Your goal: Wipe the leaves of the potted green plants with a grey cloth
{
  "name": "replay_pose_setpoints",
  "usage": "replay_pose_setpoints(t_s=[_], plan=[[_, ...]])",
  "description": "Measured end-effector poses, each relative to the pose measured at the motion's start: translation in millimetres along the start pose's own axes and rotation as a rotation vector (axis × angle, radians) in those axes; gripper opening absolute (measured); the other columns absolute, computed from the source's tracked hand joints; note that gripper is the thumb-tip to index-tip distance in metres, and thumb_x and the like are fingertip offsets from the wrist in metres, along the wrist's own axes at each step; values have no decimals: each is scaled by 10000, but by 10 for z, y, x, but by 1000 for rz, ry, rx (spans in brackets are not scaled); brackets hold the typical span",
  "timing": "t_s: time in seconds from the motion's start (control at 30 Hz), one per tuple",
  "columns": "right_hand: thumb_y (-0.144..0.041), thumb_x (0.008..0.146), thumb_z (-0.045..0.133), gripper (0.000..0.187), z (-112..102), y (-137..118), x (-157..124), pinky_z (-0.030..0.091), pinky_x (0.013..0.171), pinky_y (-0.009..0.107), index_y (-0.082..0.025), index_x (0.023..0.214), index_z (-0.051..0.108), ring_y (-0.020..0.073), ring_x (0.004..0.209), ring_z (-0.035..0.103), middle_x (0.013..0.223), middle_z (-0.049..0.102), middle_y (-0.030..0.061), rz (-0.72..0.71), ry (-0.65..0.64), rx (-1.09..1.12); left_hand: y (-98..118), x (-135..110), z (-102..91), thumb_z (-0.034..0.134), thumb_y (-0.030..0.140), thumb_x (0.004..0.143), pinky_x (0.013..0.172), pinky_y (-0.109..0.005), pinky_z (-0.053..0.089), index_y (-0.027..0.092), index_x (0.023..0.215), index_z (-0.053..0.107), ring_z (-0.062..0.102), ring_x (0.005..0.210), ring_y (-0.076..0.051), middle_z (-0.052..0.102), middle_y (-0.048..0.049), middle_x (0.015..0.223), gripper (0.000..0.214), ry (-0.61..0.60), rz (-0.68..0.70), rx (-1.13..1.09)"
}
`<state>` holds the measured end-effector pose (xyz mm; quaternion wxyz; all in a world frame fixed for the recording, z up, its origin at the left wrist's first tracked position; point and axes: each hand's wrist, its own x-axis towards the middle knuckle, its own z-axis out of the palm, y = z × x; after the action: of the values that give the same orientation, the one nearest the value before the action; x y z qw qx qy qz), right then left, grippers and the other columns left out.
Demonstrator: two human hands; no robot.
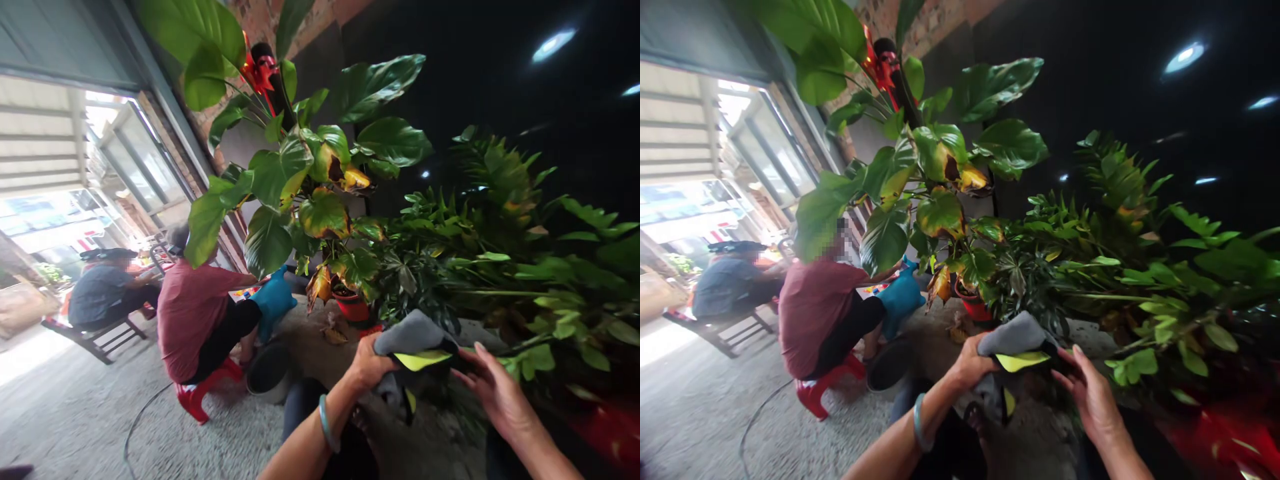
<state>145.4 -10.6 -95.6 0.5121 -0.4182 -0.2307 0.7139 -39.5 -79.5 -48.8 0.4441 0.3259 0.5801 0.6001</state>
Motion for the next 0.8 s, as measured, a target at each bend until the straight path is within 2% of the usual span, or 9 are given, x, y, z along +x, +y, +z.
replay_pose_setpoints(t_s=[0.07,0.17,0.27,0.33,0.4,0.5,0.63,0.73,0.8], plan=[[-510,553,764,286,-25,-22,16,550,738,467,-274,646,633,316,998,600,764,701,49,-2,5,6,186,19,-121,700,91,401,612,-258,445,128,674,686,539,618,-154,635,3,613,276,24,104,-13],[-527,539,770,317,3,-21,13,544,753,448,-260,637,630,301,1038,586,829,707,52,-8,-10,9,524,215,-183,710,153,429,662,-254,471,142,805,684,568,671,-149,658,5,694,377,246,262,-123],[-532,430,817,388,65,5,-14,545,748,427,-249,617,629,308,1112,551,846,704,49,-22,-24,15,511,357,-117,712,200,474,693,-259,481,151,879,670,586,714,-146,673,-6,768,410,377,293,-196],[-522,344,844,433,84,9,-32,554,707,409,-251,609,635,313,1108,551,822,704,47,-31,-27,23,261,310,-80,700,166,459,620,-244,455,150,791,674,550,631,-130,643,10,675,333,328,172,-90],[-501,299,859,453,71,-7,-43,560,657,391,-252,615,649,308,1054,573,805,710,51,-32,-25,26,-54,162,-103,690,105,410,538,-234,401,143,660,665,489,536,-115,581,31,548,254,175,-30,74],[-472,292,867,443,14,-47,-44,561,604,366,-252,619,664,280,942,602,782,718,53,-27,-10,25,-300,-60,-243,697,122,427,541,-257,408,132,704,712,518,544,-144,619,6,577,277,-55,-190,116],[-458,341,856,387,-11,-47,-26,562,602,353,-250,602,660,274,950,603,774,718,48,-31,-9,24,37,15,-354,694,164,450,621,-270,454,128,808,725,570,643,-172,665,-11,666,361,110,54,29],[-437,379,837,346,40,5,-16,565,631,364,-244,609,665,296,1029,590,773,715,48,-43,-25,25,317,254,-246,700,221,490,713,-277,477,138,916,699,583,745,-171,679,-20,789,434,257,237,-36],[-415,390,828,327,69,34,-15,567,637,374,-238,619,674,303,1035,592,792,718,58,-48,-29,24,281,344,-142,689,206,487,695,-256,462,140,880,683,555,724,-150,654,-5,761,399,289,238,0]])
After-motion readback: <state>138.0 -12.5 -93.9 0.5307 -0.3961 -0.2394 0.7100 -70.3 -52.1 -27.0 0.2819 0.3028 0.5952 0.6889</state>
